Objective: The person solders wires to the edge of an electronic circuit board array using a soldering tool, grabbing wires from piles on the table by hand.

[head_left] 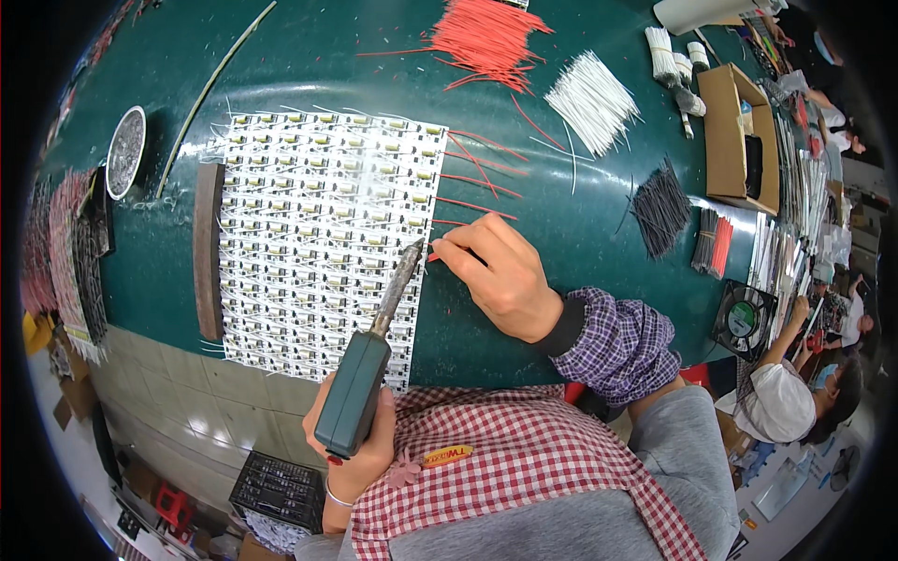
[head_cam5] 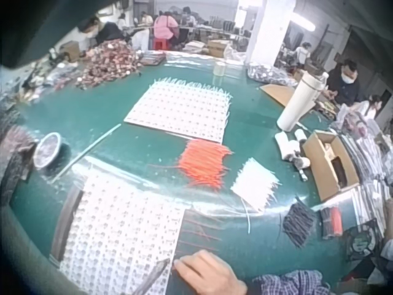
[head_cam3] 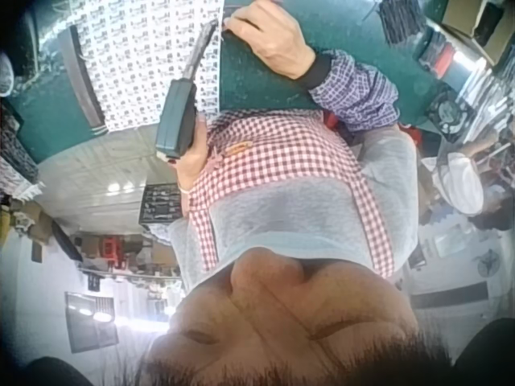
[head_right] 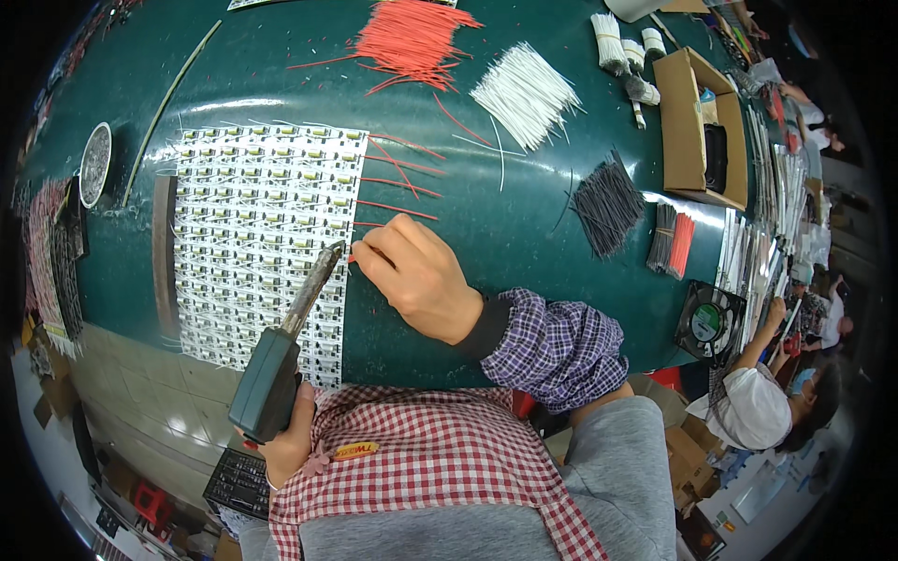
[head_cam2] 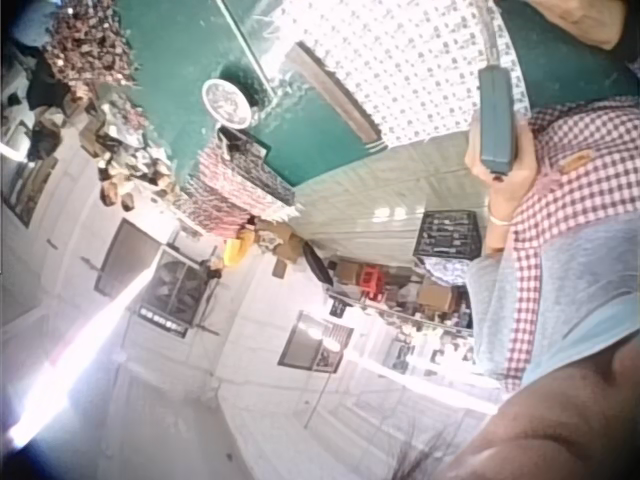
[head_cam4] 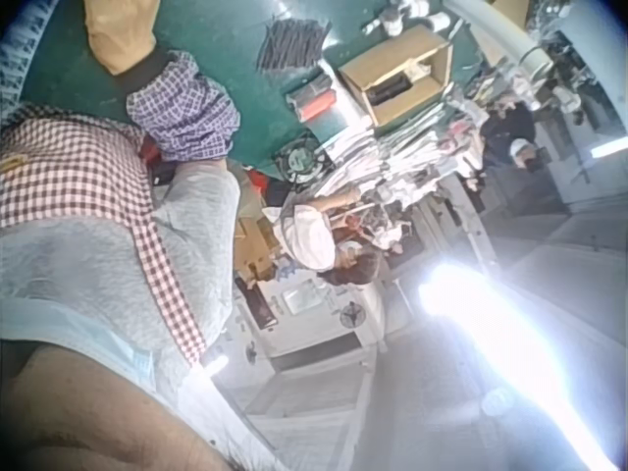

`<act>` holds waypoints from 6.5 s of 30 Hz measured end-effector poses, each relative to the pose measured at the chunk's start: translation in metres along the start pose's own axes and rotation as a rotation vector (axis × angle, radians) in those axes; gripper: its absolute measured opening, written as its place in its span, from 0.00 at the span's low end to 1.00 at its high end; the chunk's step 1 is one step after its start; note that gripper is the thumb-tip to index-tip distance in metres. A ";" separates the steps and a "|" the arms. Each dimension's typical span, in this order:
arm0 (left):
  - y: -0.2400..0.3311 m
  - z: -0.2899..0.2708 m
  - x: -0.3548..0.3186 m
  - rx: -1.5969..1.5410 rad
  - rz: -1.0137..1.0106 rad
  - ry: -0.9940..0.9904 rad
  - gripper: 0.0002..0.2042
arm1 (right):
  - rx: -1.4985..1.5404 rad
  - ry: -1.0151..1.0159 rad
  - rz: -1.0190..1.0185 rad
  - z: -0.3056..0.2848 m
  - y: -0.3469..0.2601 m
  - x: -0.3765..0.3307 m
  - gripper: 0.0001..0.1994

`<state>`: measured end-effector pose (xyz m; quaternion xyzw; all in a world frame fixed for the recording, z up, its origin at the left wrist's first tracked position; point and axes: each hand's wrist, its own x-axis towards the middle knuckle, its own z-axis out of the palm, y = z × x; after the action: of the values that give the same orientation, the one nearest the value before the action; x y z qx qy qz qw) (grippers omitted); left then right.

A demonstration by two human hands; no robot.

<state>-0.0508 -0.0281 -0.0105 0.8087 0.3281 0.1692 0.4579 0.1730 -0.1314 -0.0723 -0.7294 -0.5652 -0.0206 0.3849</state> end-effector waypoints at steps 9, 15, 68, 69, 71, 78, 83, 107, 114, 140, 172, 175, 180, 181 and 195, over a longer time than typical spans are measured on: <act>0.000 0.003 -0.002 -0.027 -0.051 0.000 0.08 | -0.040 -0.010 -0.038 0.004 0.003 -0.002 0.13; -0.003 0.001 -0.006 -0.006 -0.041 -0.036 0.09 | -0.050 -0.005 -0.024 0.002 0.001 -0.001 0.14; -0.008 0.007 -0.005 -0.013 0.037 -0.005 0.07 | -0.064 0.050 0.037 0.007 -0.009 -0.002 0.15; -0.008 0.006 -0.005 -0.014 0.036 -0.004 0.07 | -0.064 0.047 0.034 0.007 -0.009 -0.002 0.15; -0.007 0.007 -0.006 -0.007 0.017 -0.002 0.07 | -0.064 0.046 0.035 0.007 -0.007 -0.004 0.15; -0.019 0.002 -0.017 0.029 0.052 0.081 0.08 | -0.088 0.026 0.012 0.008 -0.006 -0.004 0.13; -0.026 -0.011 -0.028 -0.003 -0.032 0.128 0.15 | -0.064 0.026 0.016 0.009 -0.008 0.000 0.13; -0.026 -0.047 0.031 -0.415 -0.049 0.376 0.27 | -0.013 0.057 -0.002 0.006 -0.016 -0.010 0.17; -0.011 -0.026 -0.023 -0.102 -0.106 -0.027 0.21 | 0.026 0.041 0.046 0.009 -0.021 -0.014 0.18; -0.013 -0.008 -0.018 -0.041 -0.019 -0.022 0.09 | -0.073 0.020 -0.008 0.012 -0.020 -0.015 0.14; -0.029 -0.179 -0.069 0.056 0.039 0.762 0.08 | 0.021 -0.027 0.101 0.009 -0.038 -0.027 0.19; -0.042 -0.122 -0.052 -0.050 -0.029 0.607 0.16 | -0.045 -0.053 0.124 0.008 -0.040 -0.028 0.20; -0.036 -0.047 -0.066 -0.202 -0.325 0.244 0.22 | -0.108 0.023 -0.012 0.014 -0.035 -0.030 0.19; -0.029 -0.043 -0.067 -0.127 -0.455 0.151 0.21 | -0.107 0.019 -0.009 0.015 -0.036 -0.030 0.19; -0.016 -0.017 -0.044 -0.030 -0.043 0.026 0.11 | -0.051 0.003 -0.008 0.015 -0.038 -0.031 0.16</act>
<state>-0.0980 -0.0416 -0.0143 0.7922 0.3489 0.1746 0.4692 0.1239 -0.1453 -0.0762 -0.7367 -0.5667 -0.0376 0.3672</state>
